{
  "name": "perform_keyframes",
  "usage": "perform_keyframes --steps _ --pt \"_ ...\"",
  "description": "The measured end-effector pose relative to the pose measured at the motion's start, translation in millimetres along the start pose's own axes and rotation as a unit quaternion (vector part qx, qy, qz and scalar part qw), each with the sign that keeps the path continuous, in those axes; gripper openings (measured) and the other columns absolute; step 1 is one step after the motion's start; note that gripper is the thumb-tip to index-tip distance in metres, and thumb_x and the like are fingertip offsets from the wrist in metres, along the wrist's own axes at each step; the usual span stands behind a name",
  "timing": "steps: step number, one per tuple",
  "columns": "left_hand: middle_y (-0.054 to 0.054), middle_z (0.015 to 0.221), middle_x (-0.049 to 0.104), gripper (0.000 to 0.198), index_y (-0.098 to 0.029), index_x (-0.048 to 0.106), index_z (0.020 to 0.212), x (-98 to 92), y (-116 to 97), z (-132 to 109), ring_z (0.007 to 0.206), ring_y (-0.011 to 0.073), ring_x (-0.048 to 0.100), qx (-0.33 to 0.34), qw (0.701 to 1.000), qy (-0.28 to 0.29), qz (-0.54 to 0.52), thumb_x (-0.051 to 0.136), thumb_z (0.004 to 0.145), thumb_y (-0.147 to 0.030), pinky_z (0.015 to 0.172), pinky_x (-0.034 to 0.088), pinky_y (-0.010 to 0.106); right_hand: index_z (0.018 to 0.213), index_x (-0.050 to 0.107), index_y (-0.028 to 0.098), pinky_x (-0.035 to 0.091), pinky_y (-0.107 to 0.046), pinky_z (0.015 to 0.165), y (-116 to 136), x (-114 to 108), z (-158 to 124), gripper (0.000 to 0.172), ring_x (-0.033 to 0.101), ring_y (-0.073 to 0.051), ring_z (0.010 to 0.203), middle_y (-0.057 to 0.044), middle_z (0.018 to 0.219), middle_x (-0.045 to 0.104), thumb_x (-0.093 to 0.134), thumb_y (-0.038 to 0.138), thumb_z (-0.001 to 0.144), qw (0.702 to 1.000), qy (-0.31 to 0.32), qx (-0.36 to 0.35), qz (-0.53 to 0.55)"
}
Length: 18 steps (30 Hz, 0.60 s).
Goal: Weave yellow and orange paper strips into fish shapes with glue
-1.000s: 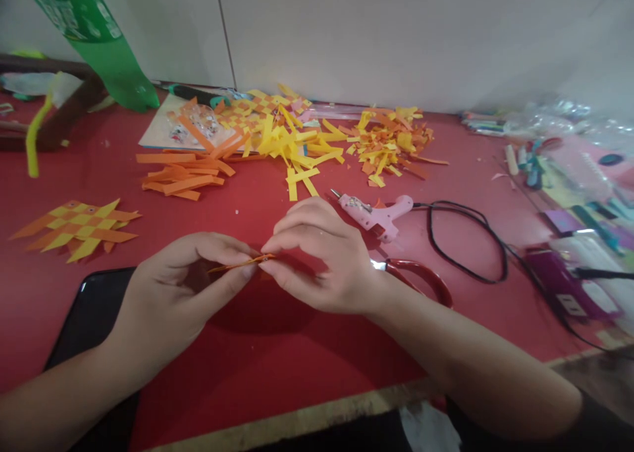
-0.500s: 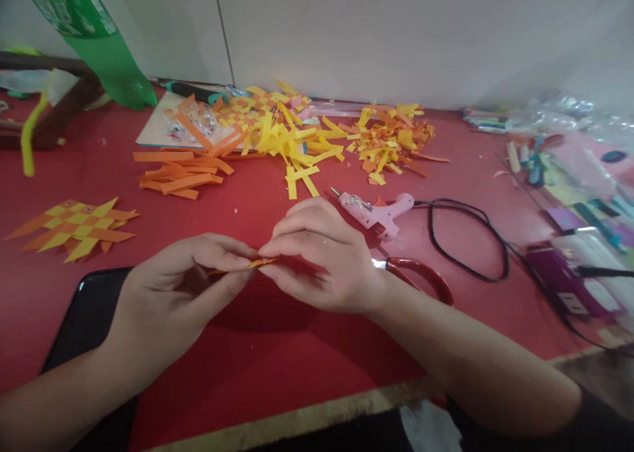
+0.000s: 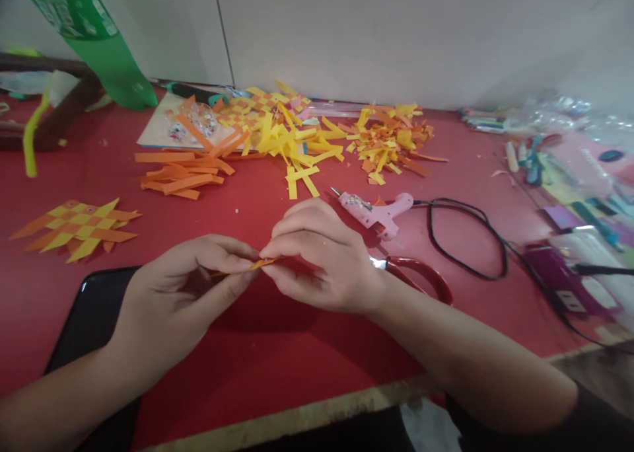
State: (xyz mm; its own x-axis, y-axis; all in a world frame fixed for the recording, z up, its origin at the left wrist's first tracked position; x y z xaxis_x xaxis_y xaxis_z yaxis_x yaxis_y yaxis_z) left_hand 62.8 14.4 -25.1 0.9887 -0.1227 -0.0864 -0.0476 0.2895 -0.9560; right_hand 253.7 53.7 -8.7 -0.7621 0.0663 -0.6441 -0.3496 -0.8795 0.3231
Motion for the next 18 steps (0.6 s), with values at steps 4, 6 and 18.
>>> perform_keyframes --steps 4,6,18 --pt "-0.003 0.086 0.074 0.019 -0.022 0.068 0.079 0.4 -1.8 0.4 0.081 0.0060 0.071 -0.011 1.000 0.004 -0.018 0.068 0.080 -0.003 0.073 0.054 0.009 0.091 0.065 0.018 0.056 -0.038 0.076 -0.5 -0.5 -0.4 0.008 0.064 -0.017 0.080 -0.004 0.083 0.065 0.067 0.016 0.084 1.000 -0.003 -0.006 0.010" --pt "-0.003 0.086 0.074 0.019 -0.022 0.069 0.079 0.8 -2.3 0.5 0.080 0.0059 0.071 -0.026 0.999 0.005 -0.031 0.068 0.080 -0.004 0.073 0.054 0.009 0.091 0.065 0.017 0.055 -0.038 0.076 -1.2 -0.9 -0.8 0.008 0.064 -0.017 0.080 -0.005 0.083 0.065 0.067 0.016 0.084 1.000 -0.004 -0.009 0.016" --pt "-0.005 0.081 0.075 0.011 -0.023 0.071 0.081 1.1 1.8 1.3 0.076 0.0068 0.071 -0.092 0.995 -0.006 -0.035 0.074 0.079 -0.013 0.074 0.056 0.011 0.091 0.066 0.017 0.056 -0.037 0.078 -0.5 0.9 -0.7 0.007 0.063 -0.016 0.080 -0.005 0.085 0.065 0.068 0.014 0.084 0.997 -0.001 0.034 0.065"
Point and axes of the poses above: each hand's wrist, its own z-axis towards the middle knuckle, its own x-axis out of the palm, y = z × x, the point moved 1 cm from there along z, towards the middle knuckle
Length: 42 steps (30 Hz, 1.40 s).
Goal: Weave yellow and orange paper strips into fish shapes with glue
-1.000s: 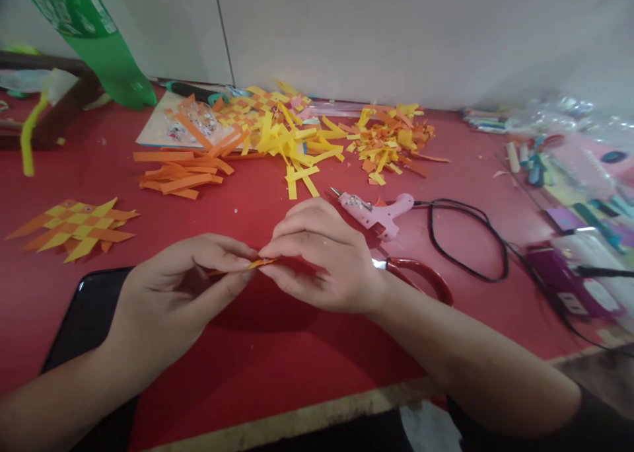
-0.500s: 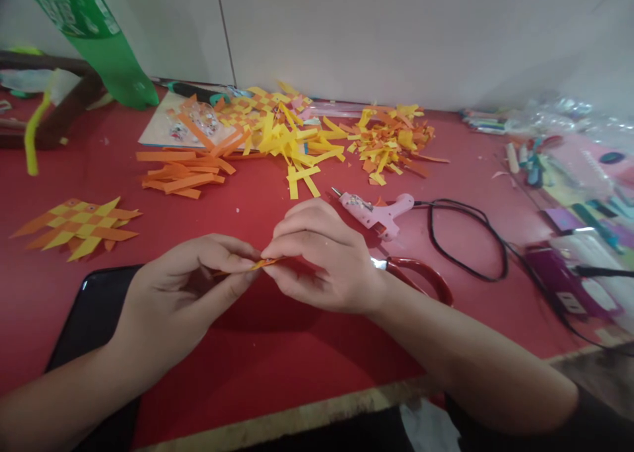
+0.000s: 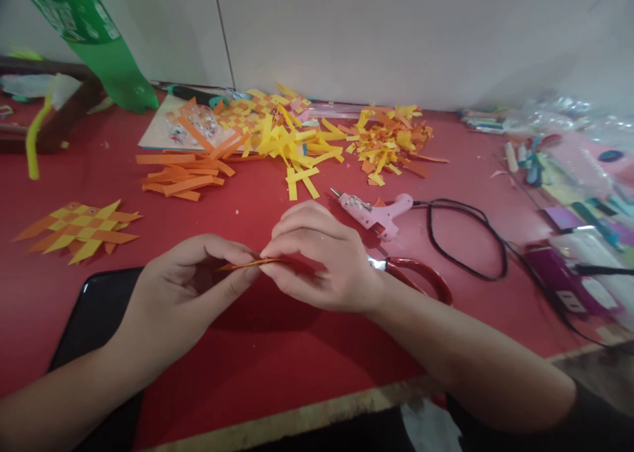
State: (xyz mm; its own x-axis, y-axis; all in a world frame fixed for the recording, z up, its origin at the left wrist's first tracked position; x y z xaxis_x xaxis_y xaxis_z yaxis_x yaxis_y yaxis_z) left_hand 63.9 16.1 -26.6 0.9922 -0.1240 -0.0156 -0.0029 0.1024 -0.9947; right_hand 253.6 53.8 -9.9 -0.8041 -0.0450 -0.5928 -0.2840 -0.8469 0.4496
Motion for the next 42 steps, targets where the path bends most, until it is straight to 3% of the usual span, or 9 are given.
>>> perform_keyframes --steps 26,31,32,36,42 --pt "-0.006 0.078 0.077 0.012 -0.024 0.073 0.077 -0.7 -3.0 -0.6 0.073 0.0081 0.072 -0.022 1.000 -0.008 0.011 0.076 0.075 -0.013 0.071 0.057 0.013 0.096 0.066 0.018 0.057 -0.036 0.081 -0.3 -1.4 0.1 0.011 0.065 -0.015 0.084 -0.005 0.088 0.066 0.066 0.013 0.086 0.999 0.016 0.001 0.029" --pt "-0.005 0.074 0.073 0.010 -0.022 0.069 0.076 -1.1 -0.7 6.6 0.069 0.0068 0.068 -0.103 0.989 -0.013 -0.105 0.078 0.077 -0.016 0.066 0.054 0.012 0.106 0.067 0.019 0.056 -0.036 0.082 -3.9 -0.6 -2.4 0.045 0.065 -0.020 0.093 -0.008 0.099 0.067 0.082 0.045 0.073 0.998 0.001 0.061 -0.024" --pt "-0.006 0.073 0.072 0.011 -0.021 0.068 0.076 -1.3 0.4 8.3 0.068 0.0058 0.067 -0.123 0.983 -0.019 -0.132 0.078 0.078 -0.017 0.064 0.053 0.011 0.105 0.067 0.018 0.056 -0.035 0.082 -4.4 -0.6 -2.4 0.042 0.065 -0.020 0.091 -0.008 0.097 0.067 0.082 0.043 0.074 0.997 -0.006 0.068 -0.030" --pt "-0.007 0.070 0.068 0.015 -0.020 0.066 0.077 -1.1 5.1 11.5 0.066 0.0036 0.063 -0.170 0.965 -0.038 -0.197 0.081 0.076 -0.018 0.063 0.049 0.009 0.088 0.065 0.018 0.054 -0.032 0.073 -4.5 -0.5 -0.9 0.003 0.063 -0.016 0.077 -0.005 0.080 0.065 0.065 0.016 0.086 0.997 -0.021 0.079 -0.018" --pt "0.000 0.088 0.077 0.024 -0.021 0.074 0.094 -0.3 3.6 11.7 0.084 0.0127 0.071 -0.173 0.969 0.002 -0.175 0.084 0.073 -0.027 0.077 0.057 0.020 0.078 0.060 0.018 0.050 -0.029 0.063 -3.3 3.3 -2.9 0.009 0.057 -0.013 0.068 -0.002 0.072 0.060 0.061 0.011 0.083 0.995 0.006 0.095 0.027"
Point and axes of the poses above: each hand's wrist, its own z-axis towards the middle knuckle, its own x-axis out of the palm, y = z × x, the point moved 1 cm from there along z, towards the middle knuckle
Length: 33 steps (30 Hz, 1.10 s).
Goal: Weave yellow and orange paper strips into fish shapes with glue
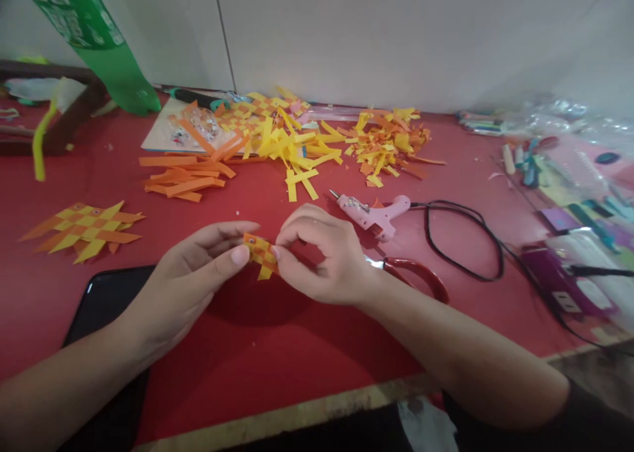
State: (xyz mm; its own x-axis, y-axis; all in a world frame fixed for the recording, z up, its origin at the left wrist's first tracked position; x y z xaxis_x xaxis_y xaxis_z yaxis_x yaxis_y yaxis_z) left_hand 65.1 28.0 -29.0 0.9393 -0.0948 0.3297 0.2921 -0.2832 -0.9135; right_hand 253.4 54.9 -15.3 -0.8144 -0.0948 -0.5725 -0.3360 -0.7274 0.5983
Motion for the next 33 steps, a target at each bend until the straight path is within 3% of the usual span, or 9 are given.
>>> perform_keyframes --steps 4,7,11,14,24,33 --pt "0.006 0.088 0.079 0.020 -0.019 0.078 0.083 -3.4 -2.5 3.3 0.083 0.0200 0.072 0.025 0.993 0.004 0.114 0.079 0.078 -0.039 0.079 0.058 0.030 0.075 0.058 0.018 0.048 -0.027 0.060 -0.7 3.7 -2.2 0.010 0.055 -0.011 0.065 -0.001 0.071 0.060 0.061 0.011 0.081 1.000 0.010 0.011 0.024" --pt "0.007 0.089 0.080 0.023 -0.020 0.079 0.082 -6.8 -3.3 6.1 0.085 0.0219 0.073 0.025 0.986 -0.016 0.166 0.079 0.077 -0.042 0.080 0.058 0.031 0.073 0.058 0.018 0.046 -0.026 0.059 -3.2 5.1 -3.0 0.011 0.055 -0.011 0.064 0.000 0.069 0.059 0.061 0.012 0.081 1.000 0.008 0.012 0.019" --pt "0.007 0.094 0.081 0.030 -0.019 0.080 0.088 -8.4 -3.6 7.6 0.089 0.0238 0.073 0.029 0.983 -0.025 0.179 0.081 0.073 -0.045 0.083 0.057 0.033 0.074 0.058 0.018 0.045 -0.026 0.059 -8.7 5.6 -4.1 0.010 0.054 -0.011 0.064 0.000 0.070 0.058 0.060 0.014 0.083 1.000 0.003 0.016 0.021" --pt "0.007 0.089 0.081 0.030 -0.019 0.079 0.082 -9.3 -2.4 8.0 0.085 0.0245 0.073 0.032 0.978 -0.020 0.203 0.079 0.073 -0.048 0.080 0.057 0.034 0.074 0.057 0.018 0.046 -0.026 0.060 -11.3 7.0 -4.7 0.011 0.054 -0.011 0.064 0.000 0.070 0.060 0.059 0.015 0.085 1.000 0.003 0.008 0.026" --pt "0.006 0.083 0.080 0.025 -0.018 0.079 0.080 -15.9 0.7 13.9 0.076 0.0201 0.070 0.041 0.978 -0.057 0.196 0.078 0.075 -0.043 0.074 0.054 0.030 0.085 0.060 0.018 0.049 -0.029 0.067 -15.3 7.9 -6.1 0.003 0.057 -0.013 0.071 -0.002 0.076 0.062 0.058 0.017 0.087 1.000 -0.012 0.005 0.016" --pt "0.006 0.072 0.077 0.028 -0.017 0.077 0.075 -17.8 2.9 12.7 0.068 0.0196 0.067 0.028 0.982 -0.052 0.181 0.077 0.075 -0.046 0.070 0.055 0.031 0.088 0.062 0.018 0.051 -0.029 0.063 -17.7 1.1 -5.2 0.007 0.059 -0.015 0.069 -0.003 0.075 0.063 0.056 0.015 0.087 0.999 -0.039 0.013 0.011"
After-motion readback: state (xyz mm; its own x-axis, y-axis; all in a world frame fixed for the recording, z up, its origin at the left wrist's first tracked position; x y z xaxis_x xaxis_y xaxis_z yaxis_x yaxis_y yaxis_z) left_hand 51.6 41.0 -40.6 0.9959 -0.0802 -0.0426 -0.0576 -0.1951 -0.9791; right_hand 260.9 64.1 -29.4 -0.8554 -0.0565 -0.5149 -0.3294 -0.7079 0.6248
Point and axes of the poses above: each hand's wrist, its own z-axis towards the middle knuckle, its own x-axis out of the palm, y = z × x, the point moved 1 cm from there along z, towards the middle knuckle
